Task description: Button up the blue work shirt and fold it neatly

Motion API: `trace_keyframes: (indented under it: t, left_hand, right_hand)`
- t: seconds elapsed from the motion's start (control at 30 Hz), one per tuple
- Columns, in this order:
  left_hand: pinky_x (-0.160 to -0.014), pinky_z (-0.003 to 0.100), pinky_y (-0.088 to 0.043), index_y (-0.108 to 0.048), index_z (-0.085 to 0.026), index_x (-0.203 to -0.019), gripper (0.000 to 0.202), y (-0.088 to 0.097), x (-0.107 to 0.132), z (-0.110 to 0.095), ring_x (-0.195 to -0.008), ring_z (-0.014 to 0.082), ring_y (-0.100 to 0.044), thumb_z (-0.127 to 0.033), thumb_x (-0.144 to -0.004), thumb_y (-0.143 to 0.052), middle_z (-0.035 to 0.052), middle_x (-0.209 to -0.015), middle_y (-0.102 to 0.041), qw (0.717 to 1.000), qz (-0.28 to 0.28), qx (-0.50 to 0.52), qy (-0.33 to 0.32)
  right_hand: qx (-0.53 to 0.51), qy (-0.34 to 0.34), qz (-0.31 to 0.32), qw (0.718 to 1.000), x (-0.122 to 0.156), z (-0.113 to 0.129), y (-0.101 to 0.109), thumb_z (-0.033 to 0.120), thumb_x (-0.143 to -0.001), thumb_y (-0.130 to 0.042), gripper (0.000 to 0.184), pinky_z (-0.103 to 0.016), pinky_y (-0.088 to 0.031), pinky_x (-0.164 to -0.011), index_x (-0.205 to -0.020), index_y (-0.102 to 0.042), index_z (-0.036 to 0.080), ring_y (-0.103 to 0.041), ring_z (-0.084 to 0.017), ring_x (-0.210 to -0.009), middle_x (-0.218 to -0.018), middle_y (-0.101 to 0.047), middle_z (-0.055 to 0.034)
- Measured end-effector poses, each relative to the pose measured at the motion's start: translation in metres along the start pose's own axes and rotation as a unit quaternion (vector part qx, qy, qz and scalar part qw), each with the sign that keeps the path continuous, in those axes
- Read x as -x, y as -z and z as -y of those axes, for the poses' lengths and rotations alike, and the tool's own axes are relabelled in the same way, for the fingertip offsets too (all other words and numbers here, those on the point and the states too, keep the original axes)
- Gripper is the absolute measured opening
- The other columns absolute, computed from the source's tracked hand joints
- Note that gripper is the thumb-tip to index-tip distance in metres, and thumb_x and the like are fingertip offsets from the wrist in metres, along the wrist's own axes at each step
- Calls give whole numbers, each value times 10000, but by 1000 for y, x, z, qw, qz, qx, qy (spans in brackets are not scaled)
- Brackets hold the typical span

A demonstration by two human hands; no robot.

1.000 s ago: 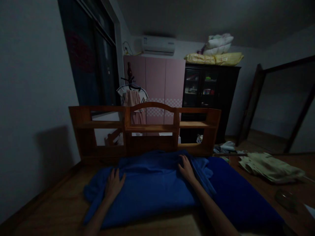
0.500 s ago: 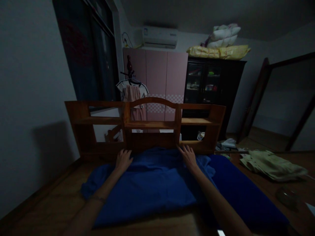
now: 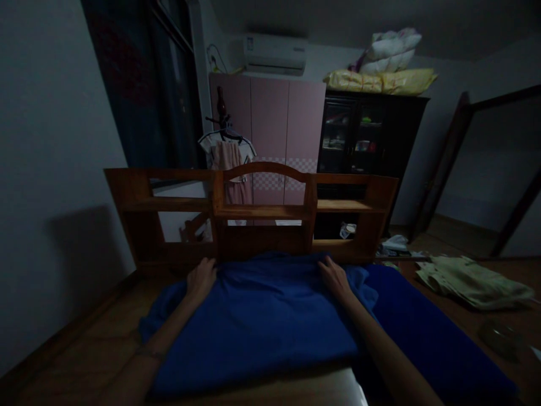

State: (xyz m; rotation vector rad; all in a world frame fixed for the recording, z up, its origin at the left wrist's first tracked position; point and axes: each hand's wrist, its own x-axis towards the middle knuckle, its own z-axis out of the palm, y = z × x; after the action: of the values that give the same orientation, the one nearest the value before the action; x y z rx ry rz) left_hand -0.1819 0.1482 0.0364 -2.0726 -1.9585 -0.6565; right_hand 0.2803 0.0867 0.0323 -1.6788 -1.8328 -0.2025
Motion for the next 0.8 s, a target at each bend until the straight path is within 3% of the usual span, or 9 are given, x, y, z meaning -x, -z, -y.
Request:
trace_keyframes:
  t: [0.07,0.13,0.27,0.33,0.4,0.5,0.57,0.67,0.8]
  left_hand:
    - [-733,352,-440,-575,-205,-1023,359,10,-3,0,-876,239,-575,-419,-875,-328,103,-1054,-538,996,-52,24,71]
    - [-763,365,-450,-576,-187,-987,346,17,-7,-3,-899,249,-570,-423,-867,-354,102,-992,-548,987,-73,69,123]
    - [-906,379,-432,-464,-125,-1159,379,19,-1,-31,-1042,249,-527,-317,-832,-447,110,-996,-557,963,-94,201,150]
    - [-952,385,-417,-385,-124,-1248,452,19,14,-60,-1110,241,-497,-303,-837,-446,139,-1151,-492,956,-119,243,112]
    - [-970,369,-416,-372,-153,-1278,445,18,35,-93,-1128,224,-498,-320,-866,-402,145,-1256,-418,958,-103,267,19]
    - [-1008,381,-390,-496,-214,-1196,380,14,67,-135,-1192,231,-467,-386,-896,-338,116,-1321,-407,954,5,247,-170]
    - [-1072,433,-309,-530,-243,-1185,422,7,80,-150,-1305,259,-342,-467,-886,-335,96,-1383,-394,939,75,211,-262]
    - [-1114,504,-190,-418,-285,-1318,555,-12,87,-151,-1367,272,-223,-576,-857,-310,72,-1454,-333,931,147,174,-284]
    - [-1119,517,-156,-244,-316,-1404,620,-37,85,-140,-1365,263,-232,-611,-858,-229,37,-1476,-296,949,148,156,-230]
  right_hand:
    - [-113,-114,-65,985,-7,2,0,227,-792,-492,220,-295,-407,-758,-987,-588,192,-572,-204,-821,-912,-609,-70]
    - [-176,-180,-103,962,-18,9,0,295,-790,-495,294,-288,-428,-723,-1060,-523,184,-583,-197,-770,-821,-611,-40]
    - [-301,-164,-125,931,-25,40,1,371,-777,-523,426,-274,-451,-740,-1140,-395,189,-598,-189,-853,-933,-615,-40]
    - [-300,-102,-125,940,-16,61,1,368,-787,-516,333,-282,-441,-771,-1053,-433,186,-582,-191,-878,-969,-601,-57]
    - [-207,-5,-88,974,0,80,1,340,-832,-455,211,-280,-422,-779,-967,-478,180,-564,-187,-866,-974,-588,-74]
    - [-30,113,44,992,20,95,-5,285,-864,-391,185,-270,-402,-750,-910,-538,182,-560,-182,-827,-923,-594,-75]
    - [49,127,120,983,27,95,-12,261,-854,-399,194,-277,-400,-743,-863,-573,178,-568,-190,-807,-865,-606,-78]
    - [88,94,146,981,28,79,-20,194,-798,-439,194,-304,-405,-780,-872,-612,149,-562,-224,-877,-890,-613,-116]
    - [84,90,150,981,21,53,-21,142,-721,-494,537,-339,-361,-933,-1255,-500,201,-444,-244,-1151,-1252,-507,-107]
